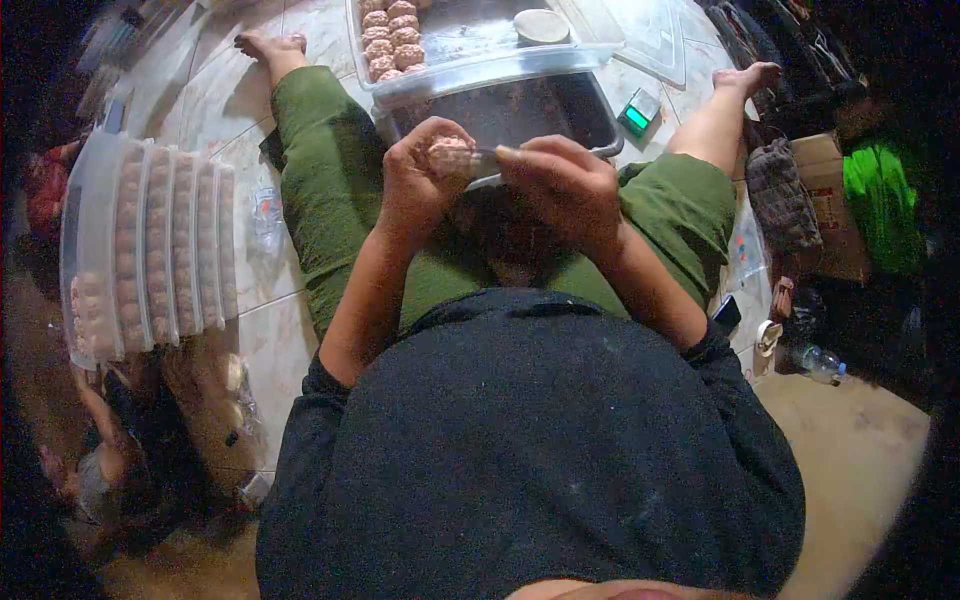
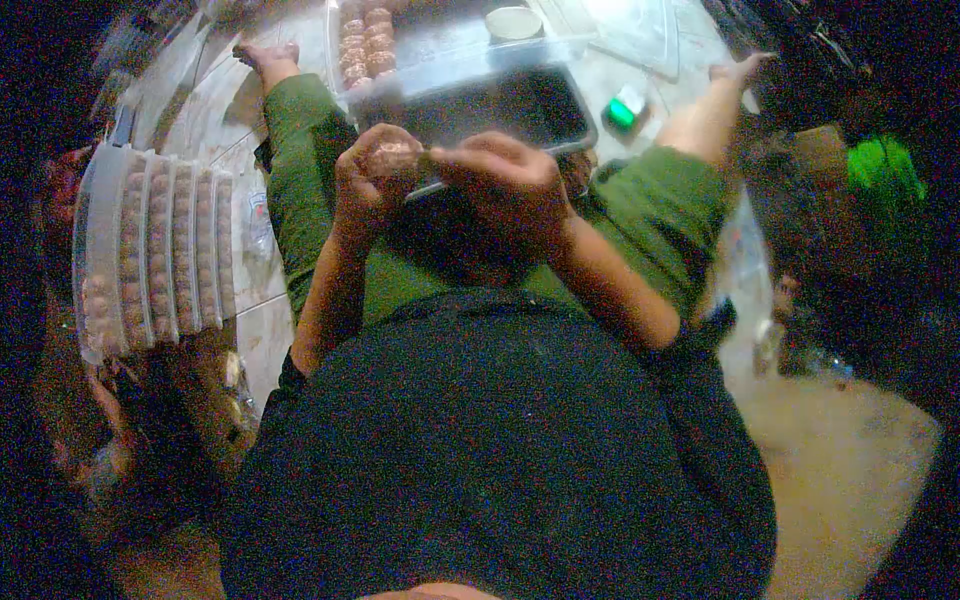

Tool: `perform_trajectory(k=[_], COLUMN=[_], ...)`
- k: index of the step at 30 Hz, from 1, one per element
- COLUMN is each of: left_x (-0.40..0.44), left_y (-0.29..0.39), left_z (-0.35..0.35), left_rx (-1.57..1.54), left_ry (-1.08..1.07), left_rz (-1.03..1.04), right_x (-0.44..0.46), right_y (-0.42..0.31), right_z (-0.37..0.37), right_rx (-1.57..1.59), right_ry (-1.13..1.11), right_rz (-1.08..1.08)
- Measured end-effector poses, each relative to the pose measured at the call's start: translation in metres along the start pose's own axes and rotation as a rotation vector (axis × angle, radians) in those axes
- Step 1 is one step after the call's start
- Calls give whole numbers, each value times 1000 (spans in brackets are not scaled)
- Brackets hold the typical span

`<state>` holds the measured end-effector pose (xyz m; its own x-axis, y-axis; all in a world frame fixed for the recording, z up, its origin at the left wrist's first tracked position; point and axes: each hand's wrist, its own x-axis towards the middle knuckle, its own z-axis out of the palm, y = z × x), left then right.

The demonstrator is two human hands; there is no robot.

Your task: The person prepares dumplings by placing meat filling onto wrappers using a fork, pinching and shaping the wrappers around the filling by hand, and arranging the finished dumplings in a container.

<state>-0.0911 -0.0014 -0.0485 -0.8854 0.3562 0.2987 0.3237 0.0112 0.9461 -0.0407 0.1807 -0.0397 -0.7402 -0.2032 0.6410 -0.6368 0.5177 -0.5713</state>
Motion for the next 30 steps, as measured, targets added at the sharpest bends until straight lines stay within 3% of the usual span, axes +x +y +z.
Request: perform_trajectory(k=[2,14,17,18,21,24,26,27,30], left_x=[-1,2,5,7,9,3,4,4,6], left_y=[-2,4,1,-3,-15,-4,-5,-7,-19], left_z=[-1,-3,-1,1,2,13,7,3,-6], left_rx=[-14,377,211,128,25,-29,194,307,249], left_ry=[-7,70,64,68,12,149,96,71,-10], left_rz=[-10,193,260,286,160,52,99,118,173], right_x=[3,12,9,5,0,-7,-11,-10,-6], right_y=[0,6,10,17,24,13,3,2,0], right_z=[-3,-10,-19,-22,-26,-16,-8,-6,-2], right_rx=[-42,-4,195,481,530,584,694,502,4], right_ry=[-76,-145,-126,-104,-133,-138,-128,-136,-79], right_rz=[-88,33,372,570,657,710,753,578,132])
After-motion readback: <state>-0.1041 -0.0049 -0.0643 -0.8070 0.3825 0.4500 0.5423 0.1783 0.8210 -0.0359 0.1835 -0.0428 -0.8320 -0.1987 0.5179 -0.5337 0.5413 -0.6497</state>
